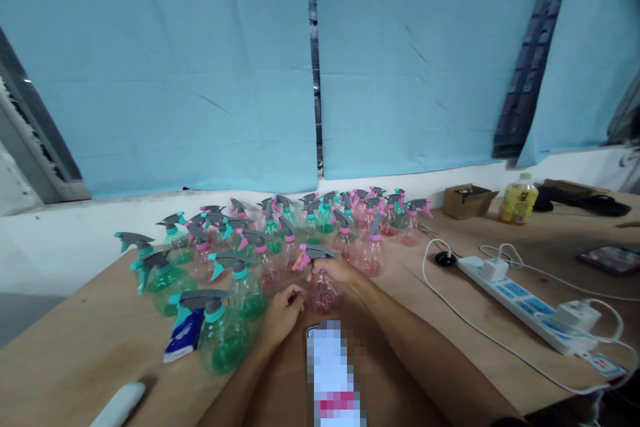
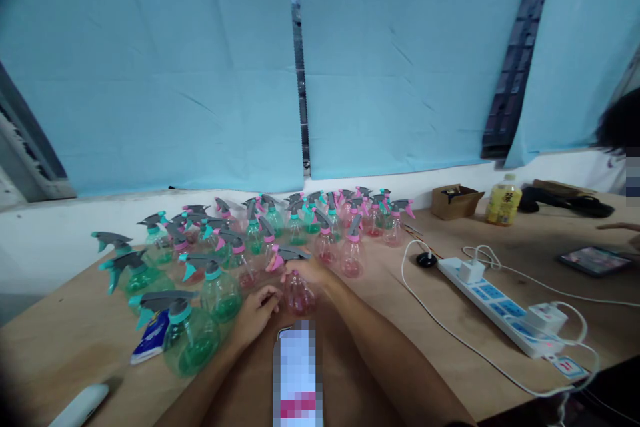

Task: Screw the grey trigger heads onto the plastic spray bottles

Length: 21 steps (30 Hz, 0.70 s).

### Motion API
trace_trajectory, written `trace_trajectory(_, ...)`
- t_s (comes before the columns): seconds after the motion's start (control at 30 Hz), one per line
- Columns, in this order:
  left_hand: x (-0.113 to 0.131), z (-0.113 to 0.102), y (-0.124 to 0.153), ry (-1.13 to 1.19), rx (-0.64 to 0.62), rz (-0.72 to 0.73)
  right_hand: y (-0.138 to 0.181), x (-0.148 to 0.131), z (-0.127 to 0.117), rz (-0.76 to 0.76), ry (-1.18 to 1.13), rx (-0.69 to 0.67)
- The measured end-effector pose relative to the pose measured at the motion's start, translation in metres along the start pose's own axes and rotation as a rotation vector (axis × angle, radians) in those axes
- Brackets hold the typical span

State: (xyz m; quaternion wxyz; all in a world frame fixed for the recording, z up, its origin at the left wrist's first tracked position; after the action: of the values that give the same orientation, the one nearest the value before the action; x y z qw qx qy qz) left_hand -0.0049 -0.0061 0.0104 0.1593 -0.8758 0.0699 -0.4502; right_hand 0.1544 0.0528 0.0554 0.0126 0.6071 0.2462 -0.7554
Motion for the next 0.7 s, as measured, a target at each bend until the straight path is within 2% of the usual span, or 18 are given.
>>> trace_trajectory(0.2,-0.004,0.001,-0.001,0.015,0.01,0.015,0.003,-0.001,0.002,-0.028,-0.003,0.052)
trace_trajectory(0.33,-0.003,0.0,0.0,0.01,-0.002,0.009,-0.003,0.007,0.0,-0.038,0.073,0.156)
trace_trajectory(0.47,-0.004,0.001,0.0,0.018,0.004,0.019,-0.009,0.016,-0.008,-0.161,0.189,0.403)
trace_trajectory(0.57,-0.006,0.001,-0.001,0.009,0.0,0.021,-0.005,0.016,-0.013,-0.316,0.327,0.56)
trace_trajectory(0.63,-0.007,0.002,-0.001,0.007,-0.004,0.024,0.0,0.017,-0.017,-0.421,0.445,0.605)
trace_trajectory(0.7,-0.008,0.003,-0.002,0.008,-0.004,0.023,0.003,0.021,-0.019,-0.477,0.539,0.575)
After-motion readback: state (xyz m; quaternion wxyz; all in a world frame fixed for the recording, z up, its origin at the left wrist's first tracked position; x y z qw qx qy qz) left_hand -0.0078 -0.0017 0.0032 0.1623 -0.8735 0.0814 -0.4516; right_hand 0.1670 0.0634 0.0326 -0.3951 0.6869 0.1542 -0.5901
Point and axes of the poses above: each hand's wrist, its own y-axis away from the middle knuckle, its own z-axis out of the palm, x = y × z, the point moved 3 cm from there along -y, towards the middle knuckle, and after that the axes turned 13 degrees about x, right-handed, at the moved point
